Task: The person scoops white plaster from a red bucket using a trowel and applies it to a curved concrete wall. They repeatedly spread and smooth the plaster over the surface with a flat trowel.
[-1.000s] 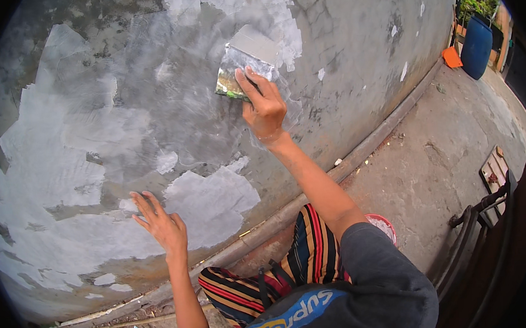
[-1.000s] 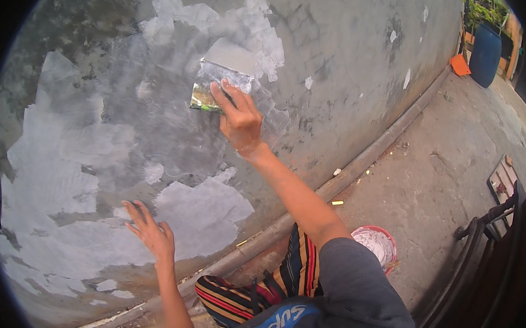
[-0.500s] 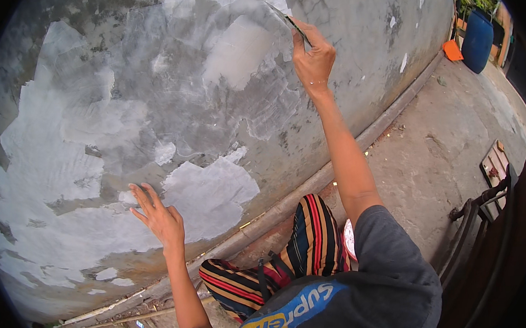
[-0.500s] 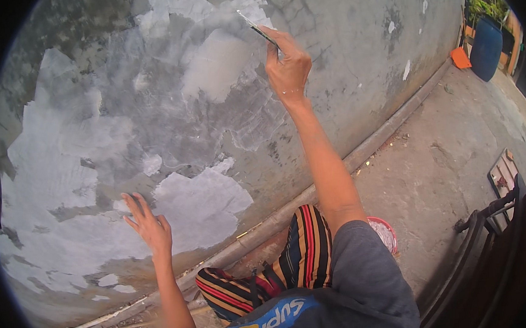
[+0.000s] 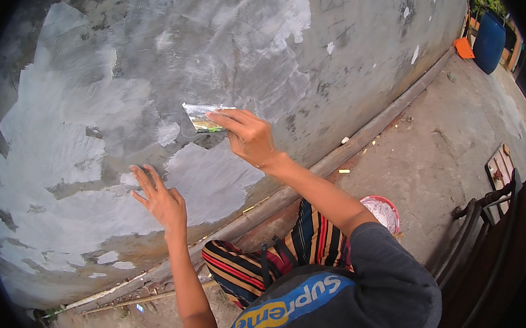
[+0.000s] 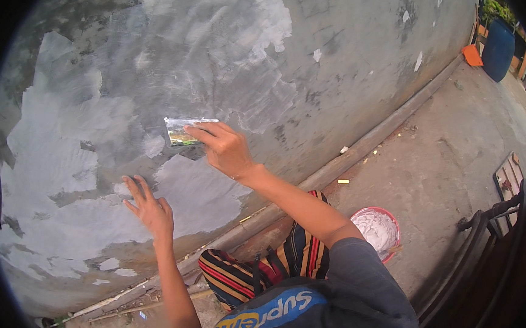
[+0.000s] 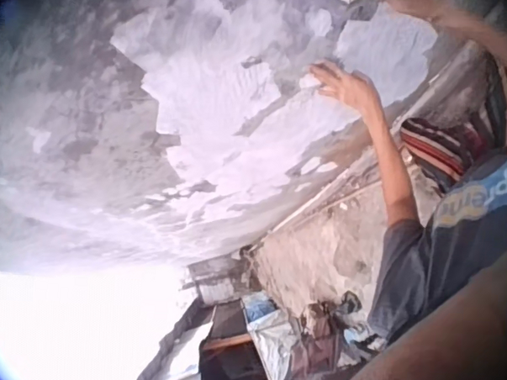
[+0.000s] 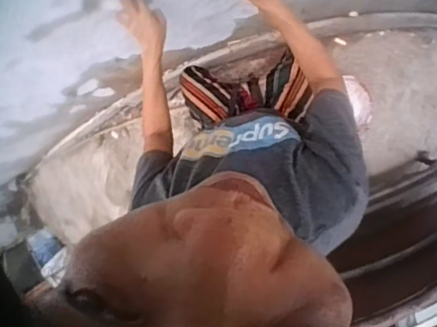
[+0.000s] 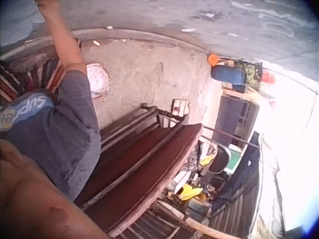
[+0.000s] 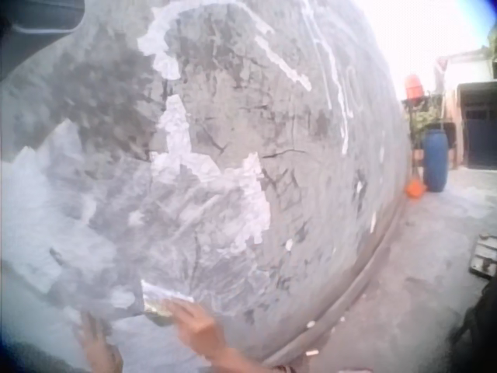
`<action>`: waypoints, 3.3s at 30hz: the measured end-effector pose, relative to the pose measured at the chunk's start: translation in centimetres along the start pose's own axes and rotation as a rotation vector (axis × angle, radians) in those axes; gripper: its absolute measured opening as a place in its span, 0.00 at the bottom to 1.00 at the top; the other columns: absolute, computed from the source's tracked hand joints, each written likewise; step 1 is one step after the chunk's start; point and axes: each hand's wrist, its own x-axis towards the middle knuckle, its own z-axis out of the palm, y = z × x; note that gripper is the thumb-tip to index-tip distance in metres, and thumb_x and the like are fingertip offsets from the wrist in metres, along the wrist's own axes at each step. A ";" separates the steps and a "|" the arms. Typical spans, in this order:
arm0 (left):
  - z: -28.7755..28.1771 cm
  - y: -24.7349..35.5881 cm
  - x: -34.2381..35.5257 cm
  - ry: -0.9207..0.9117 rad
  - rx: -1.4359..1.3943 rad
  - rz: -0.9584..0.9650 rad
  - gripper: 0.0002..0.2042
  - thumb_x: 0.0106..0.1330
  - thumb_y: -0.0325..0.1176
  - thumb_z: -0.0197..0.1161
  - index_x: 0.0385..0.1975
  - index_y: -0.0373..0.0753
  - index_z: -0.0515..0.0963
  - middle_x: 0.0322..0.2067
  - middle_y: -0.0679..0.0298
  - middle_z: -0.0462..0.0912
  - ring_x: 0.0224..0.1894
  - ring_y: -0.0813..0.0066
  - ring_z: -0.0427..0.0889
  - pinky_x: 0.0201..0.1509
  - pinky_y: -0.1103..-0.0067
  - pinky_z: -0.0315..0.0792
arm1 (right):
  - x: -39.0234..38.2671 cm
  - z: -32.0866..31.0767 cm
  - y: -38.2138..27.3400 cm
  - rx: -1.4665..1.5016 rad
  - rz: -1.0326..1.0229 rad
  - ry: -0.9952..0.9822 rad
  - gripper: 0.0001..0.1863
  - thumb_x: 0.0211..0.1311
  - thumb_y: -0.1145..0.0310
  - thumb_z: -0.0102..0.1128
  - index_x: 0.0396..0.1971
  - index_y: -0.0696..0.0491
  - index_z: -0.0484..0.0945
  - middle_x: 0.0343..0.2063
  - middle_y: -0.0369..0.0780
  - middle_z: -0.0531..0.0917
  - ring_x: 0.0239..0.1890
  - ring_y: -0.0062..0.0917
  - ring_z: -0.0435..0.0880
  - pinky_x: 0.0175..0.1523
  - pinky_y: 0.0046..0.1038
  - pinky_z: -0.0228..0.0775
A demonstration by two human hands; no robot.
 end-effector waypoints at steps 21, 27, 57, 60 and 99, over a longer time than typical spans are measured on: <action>-0.2 -0.4 -0.3 -0.002 0.033 0.002 0.41 0.53 0.18 0.52 0.73 0.36 0.49 0.75 0.49 0.39 0.76 0.53 0.44 0.73 0.48 0.39 | -0.5 -1.9 -0.4 0.194 0.013 -0.177 0.21 0.52 0.81 0.61 0.48 0.51 0.83 0.40 0.40 0.86 0.39 0.29 0.85 0.40 0.28 0.77; -0.1 -0.2 -0.3 -0.006 0.031 -0.015 0.41 0.53 0.18 0.52 0.73 0.36 0.49 0.75 0.51 0.39 0.77 0.55 0.42 0.74 0.50 0.38 | -7.2 -9.1 5.7 0.862 1.336 -0.121 0.15 0.66 0.66 0.61 0.49 0.56 0.78 0.44 0.37 0.84 0.46 0.21 0.81 0.53 0.26 0.71; 1.3 -0.8 -0.4 0.088 0.042 0.084 0.43 0.51 0.17 0.51 0.73 0.37 0.49 0.75 0.51 0.42 0.76 0.54 0.43 0.75 0.51 0.38 | 8.2 -11.5 14.4 -0.255 0.157 0.238 0.28 0.46 0.83 0.62 0.53 0.52 0.80 0.38 0.40 0.79 0.39 0.36 0.80 0.42 0.31 0.72; 0.3 -1.3 -0.3 0.066 0.080 0.094 0.43 0.51 0.17 0.51 0.73 0.37 0.49 0.75 0.51 0.42 0.76 0.55 0.44 0.75 0.51 0.38 | 8.8 -16.7 16.6 -0.080 0.296 0.292 0.11 0.60 0.74 0.62 0.42 0.57 0.82 0.27 0.38 0.81 0.24 0.21 0.72 0.34 0.23 0.67; 0.0 -0.3 -0.7 -0.056 0.176 0.004 0.46 0.45 0.14 0.52 0.72 0.33 0.49 0.74 0.45 0.42 0.76 0.50 0.43 0.74 0.51 0.41 | 14.1 -23.6 23.5 0.156 0.245 0.346 0.11 0.63 0.69 0.63 0.43 0.57 0.80 0.26 0.37 0.85 0.27 0.15 0.74 0.34 0.22 0.68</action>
